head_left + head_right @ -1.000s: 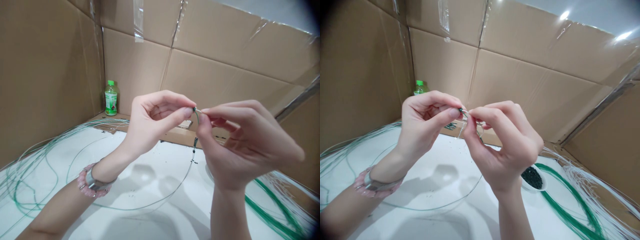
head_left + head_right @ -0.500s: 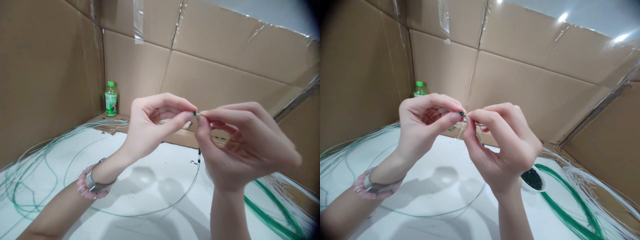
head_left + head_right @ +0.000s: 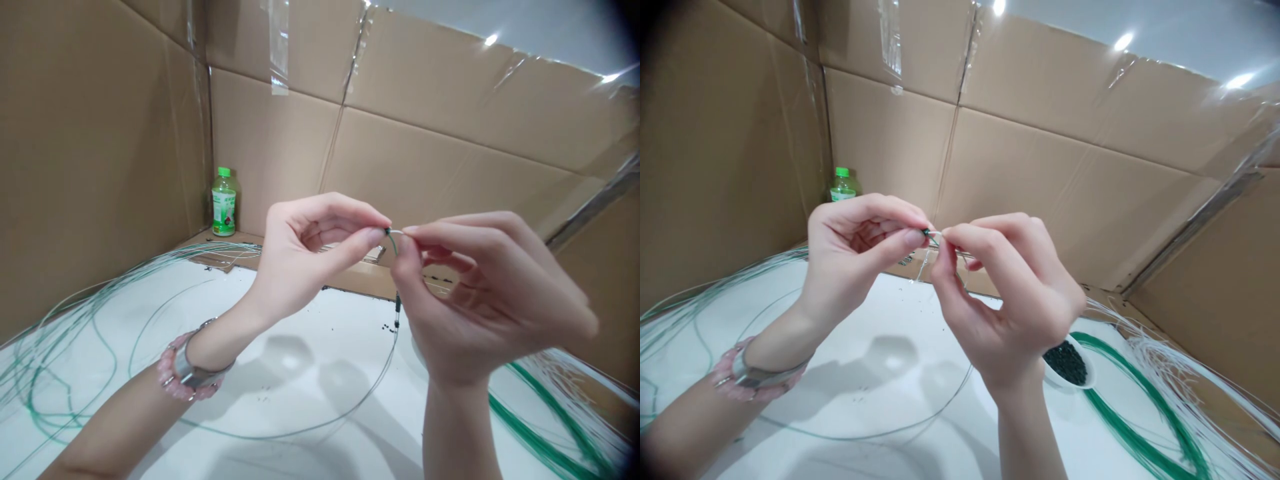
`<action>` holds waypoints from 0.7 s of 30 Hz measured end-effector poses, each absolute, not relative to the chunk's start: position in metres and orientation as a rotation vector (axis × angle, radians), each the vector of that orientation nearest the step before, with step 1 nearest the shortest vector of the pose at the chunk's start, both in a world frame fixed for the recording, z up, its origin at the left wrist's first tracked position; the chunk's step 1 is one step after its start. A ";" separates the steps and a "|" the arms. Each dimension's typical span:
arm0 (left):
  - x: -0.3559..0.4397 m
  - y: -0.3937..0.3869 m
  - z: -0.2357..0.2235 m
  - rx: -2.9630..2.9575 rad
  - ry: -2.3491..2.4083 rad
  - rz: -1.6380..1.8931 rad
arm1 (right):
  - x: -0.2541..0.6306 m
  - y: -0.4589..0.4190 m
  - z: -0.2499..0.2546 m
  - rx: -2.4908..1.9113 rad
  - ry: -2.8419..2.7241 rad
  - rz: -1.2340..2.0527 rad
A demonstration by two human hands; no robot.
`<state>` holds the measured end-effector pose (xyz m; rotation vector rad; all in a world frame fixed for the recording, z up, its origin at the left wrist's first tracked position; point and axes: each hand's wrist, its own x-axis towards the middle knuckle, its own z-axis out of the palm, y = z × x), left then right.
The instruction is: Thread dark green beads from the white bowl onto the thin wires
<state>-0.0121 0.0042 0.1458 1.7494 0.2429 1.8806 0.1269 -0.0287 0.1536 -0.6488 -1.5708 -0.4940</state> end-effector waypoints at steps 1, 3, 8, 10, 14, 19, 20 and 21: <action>-0.012 0.004 0.146 1.755 0.245 1.882 | 0.127 -0.029 0.153 -0.652 -1.573 -0.503; -0.012 0.004 0.146 1.771 0.250 1.894 | 0.127 -0.028 0.153 -0.652 -1.564 -0.532; -0.012 0.003 0.146 1.799 0.254 1.955 | 0.126 -0.027 0.151 -0.637 -1.549 -0.640; -0.012 0.003 0.146 1.810 0.266 1.959 | 0.126 -0.027 0.151 -0.640 -1.549 -0.652; -0.011 0.004 0.146 1.812 0.252 1.938 | 0.126 -0.028 0.152 -0.661 -1.545 -0.658; -0.012 0.003 0.145 1.843 0.260 1.975 | 0.127 -0.029 0.152 -0.642 -1.557 -0.736; -0.012 0.003 0.145 1.855 0.264 1.989 | 0.127 -0.029 0.152 -0.636 -1.563 -0.749; -0.012 0.003 0.145 1.866 0.267 2.001 | 0.127 -0.029 0.152 -0.632 -1.570 -0.757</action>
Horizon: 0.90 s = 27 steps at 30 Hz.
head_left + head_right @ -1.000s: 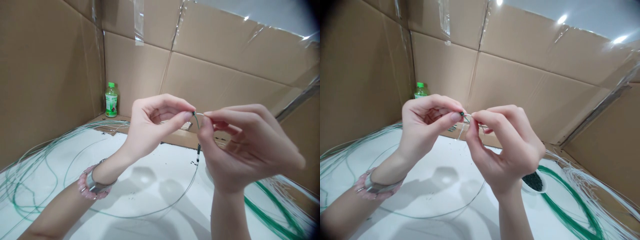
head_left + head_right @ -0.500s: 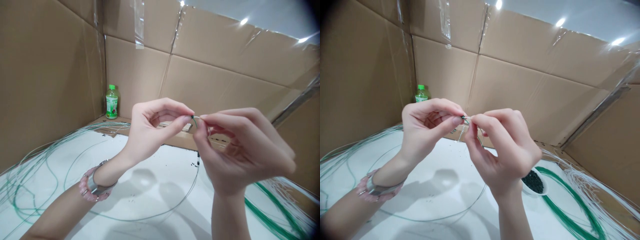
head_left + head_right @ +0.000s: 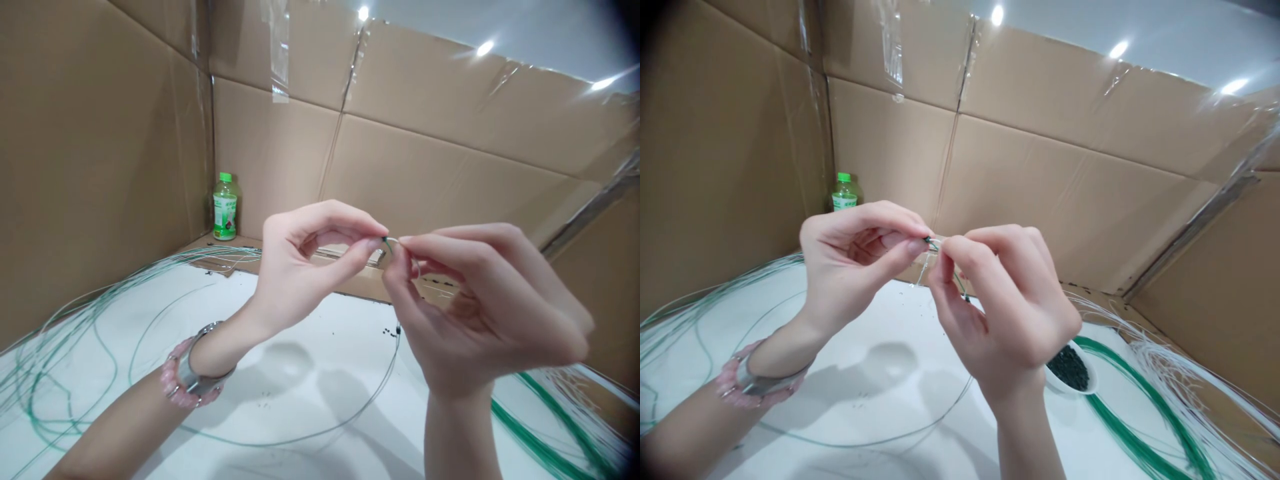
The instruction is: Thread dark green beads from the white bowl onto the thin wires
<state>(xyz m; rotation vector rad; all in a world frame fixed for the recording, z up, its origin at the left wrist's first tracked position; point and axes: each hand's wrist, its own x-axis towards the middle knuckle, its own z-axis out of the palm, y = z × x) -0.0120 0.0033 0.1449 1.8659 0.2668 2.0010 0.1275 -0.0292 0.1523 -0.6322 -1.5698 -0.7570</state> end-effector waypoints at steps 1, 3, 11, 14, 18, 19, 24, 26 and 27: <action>-0.012 0.003 0.145 1.877 0.265 2.010 | 0.128 -0.029 0.152 -0.629 -1.575 -0.761; -0.012 0.004 0.145 1.897 0.256 2.014 | 0.127 -0.029 0.152 -0.619 -1.583 -0.776; -0.011 0.005 0.144 1.844 0.254 1.942 | 0.125 -0.025 0.151 -0.612 -1.575 -0.526; -0.011 0.006 0.145 1.760 0.254 1.900 | 0.125 -0.028 0.151 -0.633 -1.562 -0.504; -0.010 0.008 0.144 1.681 0.238 1.833 | 0.123 -0.031 0.151 -0.671 -1.535 -0.593; -0.010 0.008 0.144 1.675 0.234 1.826 | 0.123 -0.031 0.151 -0.667 -1.528 -0.606; -0.010 0.007 0.143 1.686 0.225 1.816 | 0.123 -0.030 0.150 -0.642 -1.539 -0.625; -0.010 0.007 0.143 1.686 0.214 1.818 | 0.123 -0.030 0.150 -0.635 -1.536 -0.625; -0.010 0.007 0.143 1.685 0.213 1.818 | 0.123 -0.030 0.150 -0.629 -1.532 -0.626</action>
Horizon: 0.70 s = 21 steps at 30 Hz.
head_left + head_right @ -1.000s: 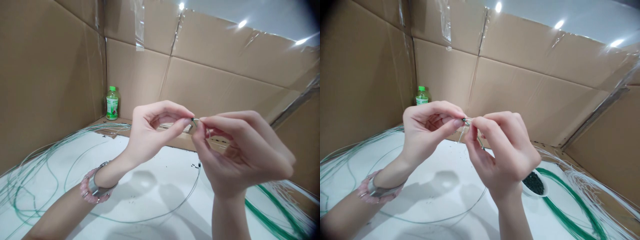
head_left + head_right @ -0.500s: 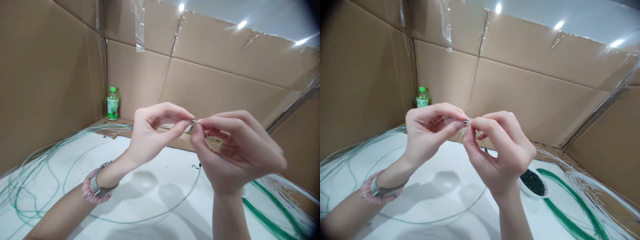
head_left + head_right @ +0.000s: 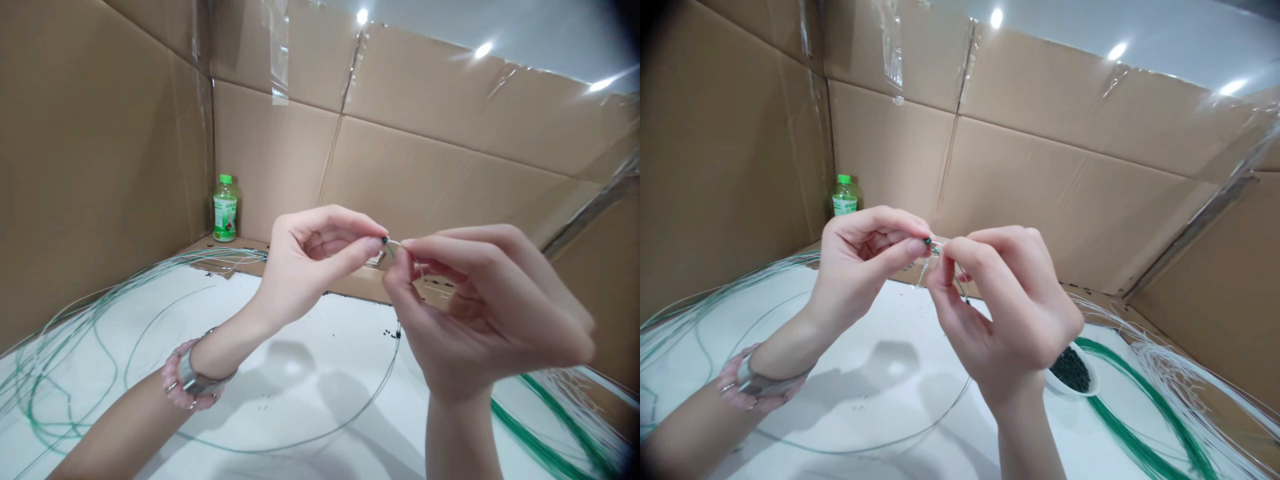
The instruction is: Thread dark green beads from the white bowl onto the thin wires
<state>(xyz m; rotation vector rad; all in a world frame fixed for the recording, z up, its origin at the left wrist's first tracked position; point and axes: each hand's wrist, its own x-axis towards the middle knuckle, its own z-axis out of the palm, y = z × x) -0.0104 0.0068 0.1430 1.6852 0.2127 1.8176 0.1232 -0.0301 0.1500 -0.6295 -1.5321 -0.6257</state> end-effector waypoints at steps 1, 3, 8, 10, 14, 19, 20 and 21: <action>-0.010 0.007 0.143 1.685 0.215 1.818 | 0.123 -0.030 0.150 -0.622 -1.526 -0.627; -0.010 0.007 0.143 1.686 0.226 1.815 | 0.123 -0.031 0.150 -0.628 -1.523 -0.617; -0.010 0.007 0.143 1.692 0.227 1.824 | 0.124 -0.031 0.151 -0.625 -1.540 -0.629; -0.010 0.007 0.142 1.697 0.245 1.833 | 0.125 -0.031 0.151 -0.639 -1.559 -0.638; -0.010 0.008 0.142 1.706 0.278 1.851 | 0.127 -0.031 0.151 -0.635 -1.581 -0.682; -0.010 0.006 0.144 1.724 0.263 1.873 | 0.127 -0.031 0.152 -0.641 -1.599 -0.722; -0.010 0.005 0.144 1.736 0.262 1.887 | 0.127 -0.031 0.152 -0.637 -1.601 -0.725; -0.010 0.004 0.145 1.756 0.264 1.900 | 0.127 -0.031 0.152 -0.631 -1.602 -0.728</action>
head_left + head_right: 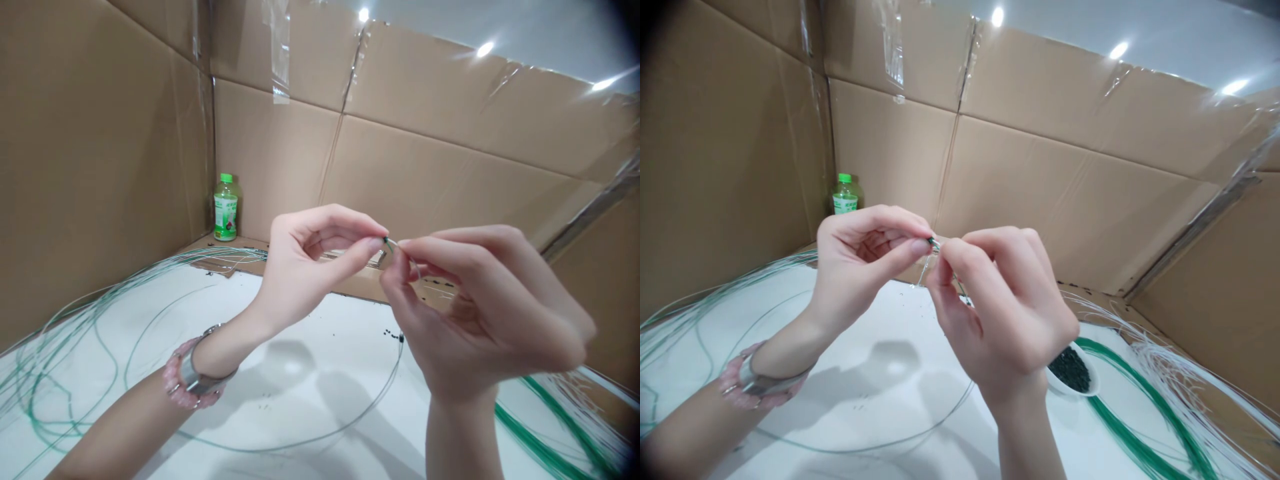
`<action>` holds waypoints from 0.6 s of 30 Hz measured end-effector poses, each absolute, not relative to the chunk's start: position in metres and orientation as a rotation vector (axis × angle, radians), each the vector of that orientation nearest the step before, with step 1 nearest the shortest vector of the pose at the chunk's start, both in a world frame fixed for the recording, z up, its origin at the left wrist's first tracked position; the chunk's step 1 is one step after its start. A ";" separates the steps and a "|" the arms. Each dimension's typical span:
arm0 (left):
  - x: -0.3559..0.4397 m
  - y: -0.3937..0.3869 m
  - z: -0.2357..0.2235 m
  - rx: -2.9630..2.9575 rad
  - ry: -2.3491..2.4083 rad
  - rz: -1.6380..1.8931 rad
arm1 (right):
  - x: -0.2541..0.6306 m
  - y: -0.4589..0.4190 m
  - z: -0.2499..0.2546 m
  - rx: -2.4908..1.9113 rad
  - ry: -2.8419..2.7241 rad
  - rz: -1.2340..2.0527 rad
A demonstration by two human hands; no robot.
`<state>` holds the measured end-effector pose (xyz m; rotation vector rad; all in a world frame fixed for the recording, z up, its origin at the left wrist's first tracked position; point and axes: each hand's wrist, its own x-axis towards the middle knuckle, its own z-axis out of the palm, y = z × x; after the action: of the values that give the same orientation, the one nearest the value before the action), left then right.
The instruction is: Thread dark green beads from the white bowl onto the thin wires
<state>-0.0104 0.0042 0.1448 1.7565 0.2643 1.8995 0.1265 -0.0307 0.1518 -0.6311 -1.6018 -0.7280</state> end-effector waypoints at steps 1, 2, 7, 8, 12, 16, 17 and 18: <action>-0.011 0.004 0.145 1.780 0.269 1.914 | 0.127 -0.030 0.152 -0.625 -1.604 -0.725; -0.011 0.003 0.145 1.806 0.275 1.923 | 0.127 -0.029 0.152 -0.621 -1.611 -0.714; -0.014 0.006 0.145 1.832 0.323 1.926 | 0.128 -0.025 0.154 -0.620 -1.662 -0.499; -0.015 0.007 0.145 1.831 0.328 1.923 | 0.129 -0.025 0.155 -0.614 -1.674 -0.428; -0.018 0.010 0.147 1.852 0.337 1.884 | 0.130 -0.022 0.157 -0.617 -1.664 -0.179; -0.019 0.011 0.147 1.892 0.362 1.828 | 0.131 -0.018 0.157 -0.618 -1.651 -0.041; -0.019 0.012 0.147 1.907 0.368 1.833 | 0.132 -0.017 0.157 -0.625 -1.663 0.001; -0.019 0.013 0.146 1.928 0.372 1.852 | 0.133 -0.016 0.157 -0.633 -1.678 0.048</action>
<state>-0.0194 0.0125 0.1460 1.9281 0.3720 1.8519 0.1326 -0.0162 0.1573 -0.6330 -1.6783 0.0478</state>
